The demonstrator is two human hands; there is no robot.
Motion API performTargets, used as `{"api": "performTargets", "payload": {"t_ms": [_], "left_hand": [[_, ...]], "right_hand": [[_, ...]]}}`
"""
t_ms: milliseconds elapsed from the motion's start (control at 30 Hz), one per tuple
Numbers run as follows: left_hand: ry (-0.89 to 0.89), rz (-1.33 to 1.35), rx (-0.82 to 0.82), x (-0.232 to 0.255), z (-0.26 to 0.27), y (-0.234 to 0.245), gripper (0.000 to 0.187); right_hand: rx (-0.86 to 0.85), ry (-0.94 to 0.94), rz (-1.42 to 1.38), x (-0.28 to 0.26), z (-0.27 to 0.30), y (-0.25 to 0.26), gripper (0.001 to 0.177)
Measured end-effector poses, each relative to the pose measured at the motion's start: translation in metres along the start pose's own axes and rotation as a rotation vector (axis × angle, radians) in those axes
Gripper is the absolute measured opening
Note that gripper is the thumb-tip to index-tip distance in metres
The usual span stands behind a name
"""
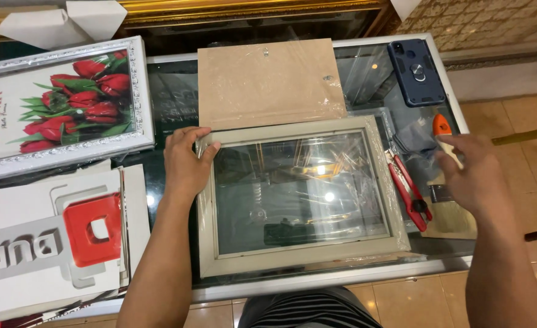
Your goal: The recorder cleans a glass pane with a cloth and a brush, then inserts a printed artwork and a cardboard backing into a picture frame, securing it with metal clips.
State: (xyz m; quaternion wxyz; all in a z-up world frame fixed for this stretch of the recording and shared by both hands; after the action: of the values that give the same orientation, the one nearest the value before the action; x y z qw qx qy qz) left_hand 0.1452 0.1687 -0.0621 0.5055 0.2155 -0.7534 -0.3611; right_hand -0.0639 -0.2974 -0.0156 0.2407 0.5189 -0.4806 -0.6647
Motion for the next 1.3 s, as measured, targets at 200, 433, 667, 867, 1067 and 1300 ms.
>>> {"api": "performTargets", "payload": {"t_ms": [200, 433, 667, 867, 1067, 1300], "left_hand": [[0.027, 0.043, 0.005, -0.002, -0.001, 0.002, 0.026], [0.039, 0.063, 0.043, -0.001, 0.0, 0.003, 0.019], [0.063, 0.132, 0.035, -0.012, 0.001, -0.003, 0.017], [0.124, 0.108, 0.007, -0.024, -0.003, -0.013, 0.019], [0.152, 0.102, -0.031, -0.024, -0.001, -0.01, 0.019], [0.144, 0.101, -0.019, -0.021, -0.002, -0.009, 0.018]], "right_hand": [[-0.168, 0.1, 0.232, -0.023, -0.037, -0.043, 0.051], [-0.025, 0.195, 0.096, -0.086, -0.023, -0.025, 0.035], [0.114, 0.527, 0.53, -0.14, 0.002, -0.111, 0.042], [-0.13, 0.446, 0.331, -0.223, 0.006, -0.172, 0.045], [-0.179, 0.686, 0.212, -0.312, 0.024, -0.213, 0.035], [-0.196, 0.664, 0.25, -0.258, 0.073, -0.164, 0.03]]}}
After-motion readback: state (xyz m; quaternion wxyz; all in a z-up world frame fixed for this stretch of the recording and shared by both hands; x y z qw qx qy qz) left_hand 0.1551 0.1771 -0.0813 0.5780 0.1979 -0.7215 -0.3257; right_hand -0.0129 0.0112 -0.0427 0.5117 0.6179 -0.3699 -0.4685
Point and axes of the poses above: each hand's wrist, its own z-axis away from the middle knuckle, its own y-axis out of the back of the hand, x = y × z, the point moved 7 cm from there along -z, towards the middle knuckle, and after that the axes turned 10 degrees about -x, right-handed, at the moved point
